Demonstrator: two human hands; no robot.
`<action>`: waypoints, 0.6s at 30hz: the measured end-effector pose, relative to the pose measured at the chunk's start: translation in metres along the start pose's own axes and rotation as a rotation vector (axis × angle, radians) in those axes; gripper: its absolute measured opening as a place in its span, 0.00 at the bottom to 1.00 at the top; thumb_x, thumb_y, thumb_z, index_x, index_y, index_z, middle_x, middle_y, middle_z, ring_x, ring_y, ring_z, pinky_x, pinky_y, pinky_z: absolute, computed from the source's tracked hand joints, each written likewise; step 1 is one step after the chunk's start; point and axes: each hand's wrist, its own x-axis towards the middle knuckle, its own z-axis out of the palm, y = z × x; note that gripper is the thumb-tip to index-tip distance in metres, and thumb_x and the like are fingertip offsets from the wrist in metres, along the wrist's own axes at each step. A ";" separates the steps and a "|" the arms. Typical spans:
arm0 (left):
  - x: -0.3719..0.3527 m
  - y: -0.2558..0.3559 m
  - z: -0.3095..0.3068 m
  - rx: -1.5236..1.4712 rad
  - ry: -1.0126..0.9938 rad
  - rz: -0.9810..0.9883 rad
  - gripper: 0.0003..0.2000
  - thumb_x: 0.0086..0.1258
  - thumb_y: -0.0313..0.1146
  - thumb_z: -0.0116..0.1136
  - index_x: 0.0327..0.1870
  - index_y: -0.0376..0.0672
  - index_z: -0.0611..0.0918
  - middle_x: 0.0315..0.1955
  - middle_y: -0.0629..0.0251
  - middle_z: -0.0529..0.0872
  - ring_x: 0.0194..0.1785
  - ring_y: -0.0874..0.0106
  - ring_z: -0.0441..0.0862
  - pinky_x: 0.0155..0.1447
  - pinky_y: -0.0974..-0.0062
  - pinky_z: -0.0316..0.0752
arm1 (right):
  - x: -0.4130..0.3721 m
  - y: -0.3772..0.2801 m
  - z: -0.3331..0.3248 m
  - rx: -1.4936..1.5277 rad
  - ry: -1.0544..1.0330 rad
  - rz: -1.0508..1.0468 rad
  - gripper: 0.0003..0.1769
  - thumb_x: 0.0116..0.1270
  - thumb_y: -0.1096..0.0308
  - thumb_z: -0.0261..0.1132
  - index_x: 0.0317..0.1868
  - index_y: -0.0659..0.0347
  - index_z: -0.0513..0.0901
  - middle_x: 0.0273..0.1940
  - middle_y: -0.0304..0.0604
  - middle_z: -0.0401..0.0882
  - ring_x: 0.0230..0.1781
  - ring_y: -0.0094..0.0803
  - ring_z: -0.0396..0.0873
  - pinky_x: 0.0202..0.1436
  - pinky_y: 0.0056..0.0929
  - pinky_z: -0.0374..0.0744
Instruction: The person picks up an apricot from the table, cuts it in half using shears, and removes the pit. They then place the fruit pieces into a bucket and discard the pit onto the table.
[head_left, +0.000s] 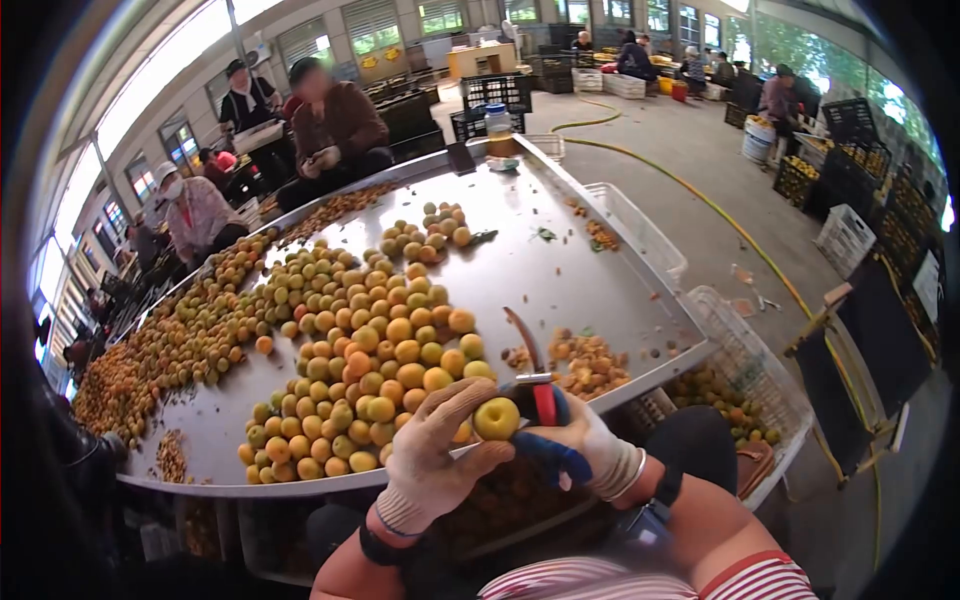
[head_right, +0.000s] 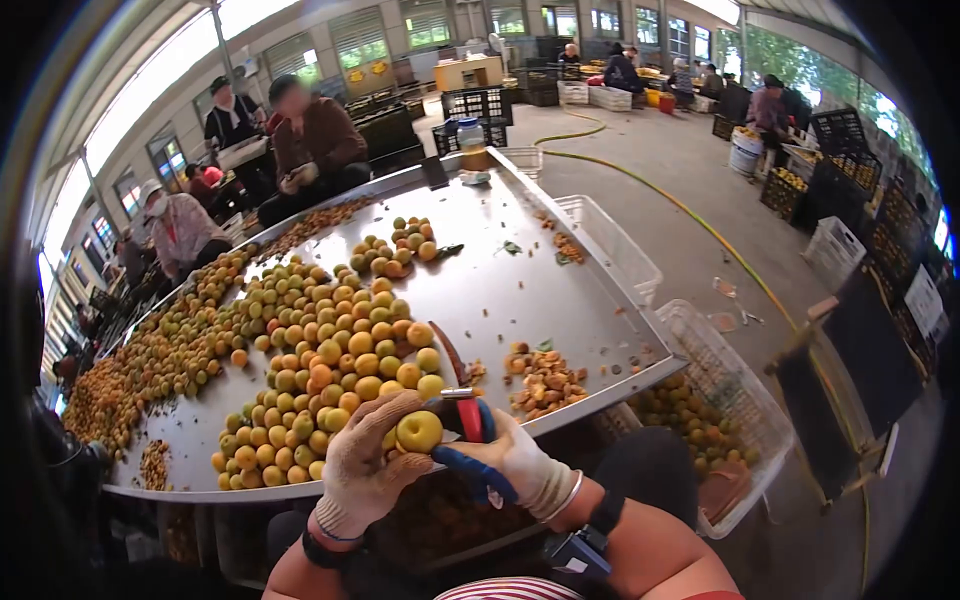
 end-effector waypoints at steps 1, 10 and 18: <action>-0.002 0.002 -0.003 0.016 0.011 -0.010 0.29 0.55 0.31 0.78 0.61 0.39 0.81 0.56 0.52 0.84 0.57 0.58 0.83 0.62 0.66 0.78 | -0.001 0.000 0.000 0.005 -0.020 0.008 0.23 0.69 0.71 0.71 0.63 0.63 0.78 0.44 0.39 0.86 0.39 0.21 0.84 0.39 0.19 0.81; -0.018 0.004 -0.023 -0.850 0.136 -0.378 0.29 0.59 0.24 0.74 0.63 0.36 0.76 0.47 0.63 0.83 0.50 0.71 0.84 0.57 0.74 0.81 | 0.020 0.032 0.006 -0.026 0.084 -0.227 0.15 0.78 0.60 0.61 0.59 0.56 0.74 0.34 0.36 0.83 0.17 0.13 0.67 0.19 0.16 0.67; -0.016 0.008 -0.036 -1.279 -0.012 -0.558 0.39 0.56 0.36 0.80 0.68 0.34 0.72 0.46 0.61 0.85 0.47 0.68 0.85 0.56 0.67 0.81 | 0.023 0.029 0.008 -0.200 0.019 -0.138 0.13 0.81 0.58 0.56 0.52 0.58 0.77 0.32 0.34 0.79 0.21 0.13 0.68 0.23 0.15 0.68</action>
